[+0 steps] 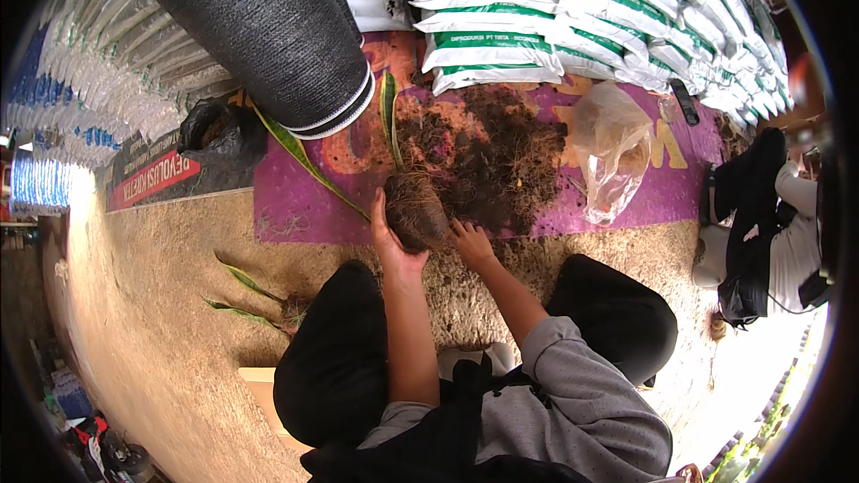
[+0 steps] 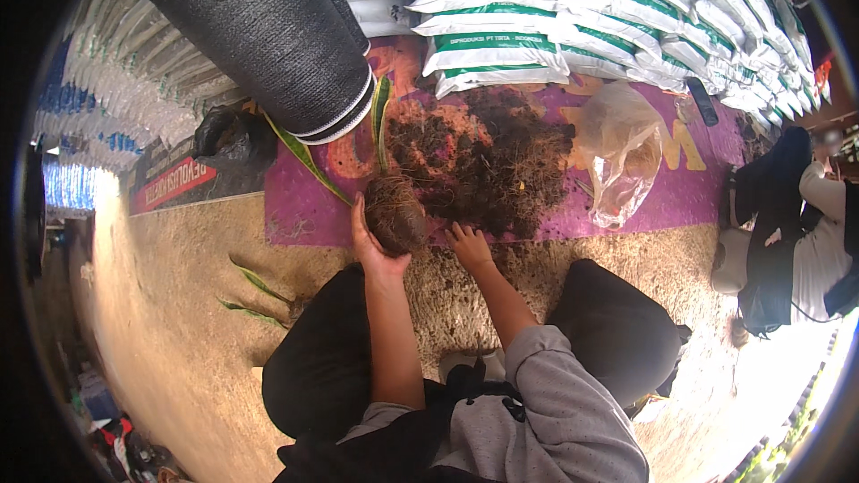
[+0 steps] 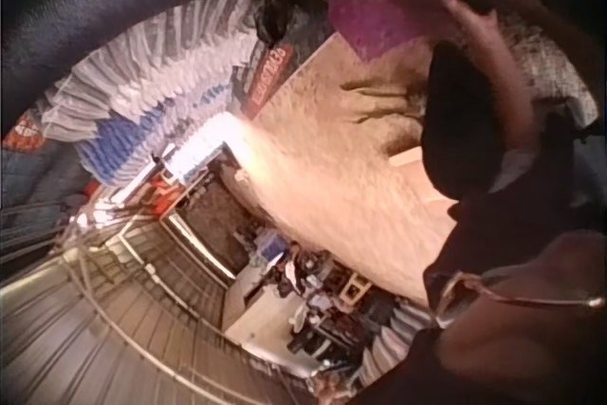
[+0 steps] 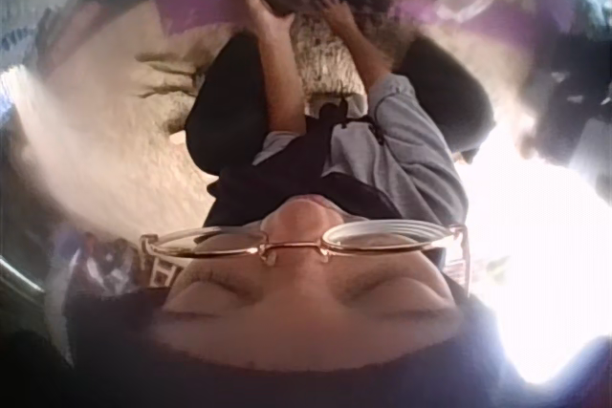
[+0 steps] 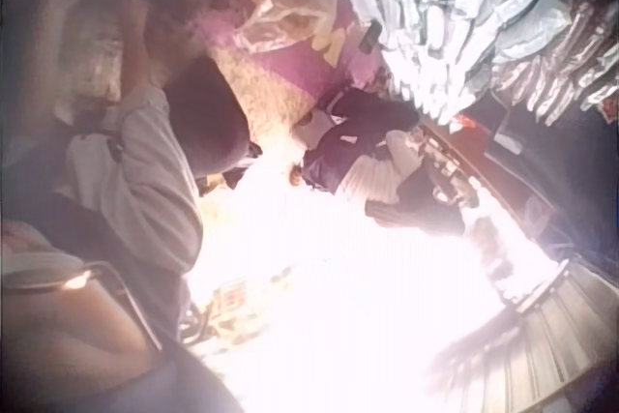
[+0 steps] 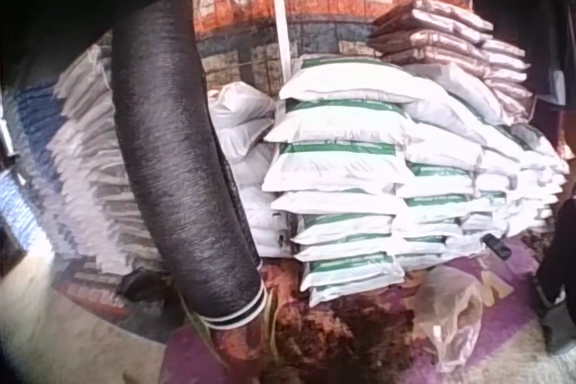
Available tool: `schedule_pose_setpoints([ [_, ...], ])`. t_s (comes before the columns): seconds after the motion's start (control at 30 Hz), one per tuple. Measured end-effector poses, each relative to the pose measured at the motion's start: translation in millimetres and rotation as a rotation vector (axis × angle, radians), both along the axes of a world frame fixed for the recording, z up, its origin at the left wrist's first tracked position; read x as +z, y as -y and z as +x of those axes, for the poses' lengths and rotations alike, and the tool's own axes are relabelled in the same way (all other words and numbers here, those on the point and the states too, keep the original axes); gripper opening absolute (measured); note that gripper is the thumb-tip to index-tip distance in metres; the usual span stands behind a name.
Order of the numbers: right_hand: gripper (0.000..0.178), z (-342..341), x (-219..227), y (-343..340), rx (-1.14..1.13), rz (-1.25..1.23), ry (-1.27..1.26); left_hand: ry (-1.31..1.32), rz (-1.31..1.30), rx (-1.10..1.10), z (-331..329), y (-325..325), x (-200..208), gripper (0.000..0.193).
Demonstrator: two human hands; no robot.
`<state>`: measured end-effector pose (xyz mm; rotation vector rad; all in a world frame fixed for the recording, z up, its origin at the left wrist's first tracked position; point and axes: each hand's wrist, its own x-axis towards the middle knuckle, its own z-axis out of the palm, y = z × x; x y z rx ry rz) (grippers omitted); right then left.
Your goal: The person sits on a mat and repeatedly packs soil around the root ball of a small plant. They hold the plant in one hand and use the other to gather soil from a pile on the mat, pressing it into the root mass to form a compact ball.
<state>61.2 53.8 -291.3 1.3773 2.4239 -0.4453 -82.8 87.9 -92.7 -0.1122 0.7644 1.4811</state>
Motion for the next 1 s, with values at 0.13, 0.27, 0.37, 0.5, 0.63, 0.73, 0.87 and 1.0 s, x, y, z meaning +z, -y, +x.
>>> schedule_pose_setpoints([
  [0.13,0.045,0.7,4.4,-1.9,0.045,0.008,0.03,0.045,-0.016,0.03,-2.3,0.2,4.7,0.038],
  [0.27,0.036,8.7,-1.2,3.2,-0.067,-0.008,-0.045,0.049,0.014,0.034,-4.5,2.1,7.4,0.039],
  [0.37,0.033,12.3,8.0,1.2,-0.198,-0.119,-0.1,0.043,0.048,0.042,-5.4,4.2,11.4,0.038],
  [0.5,0.03,34.3,49.9,-23.1,-0.356,-0.138,-0.306,0.07,0.087,-0.002,0.1,3.4,18.0,0.036],
  [0.63,0.028,74.2,125.9,-73.6,-0.417,0.115,-0.692,0.11,0.136,-0.045,23.5,3.4,39.6,0.035],
  [0.73,0.036,102.5,204.8,-110.8,-0.495,0.088,-0.875,0.094,0.176,-0.093,42.8,11.0,52.3,0.035],
  [0.87,0.036,107.5,350.5,-93.1,-0.491,-0.146,-1.152,0.096,0.263,-0.152,61.4,24.2,68.2,0.035],
  [1.0,0.034,108.3,416.9,-47.5,-0.195,-0.205,-1.051,0.081,0.32,-0.187,81.4,31.5,68.2,0.036],
])
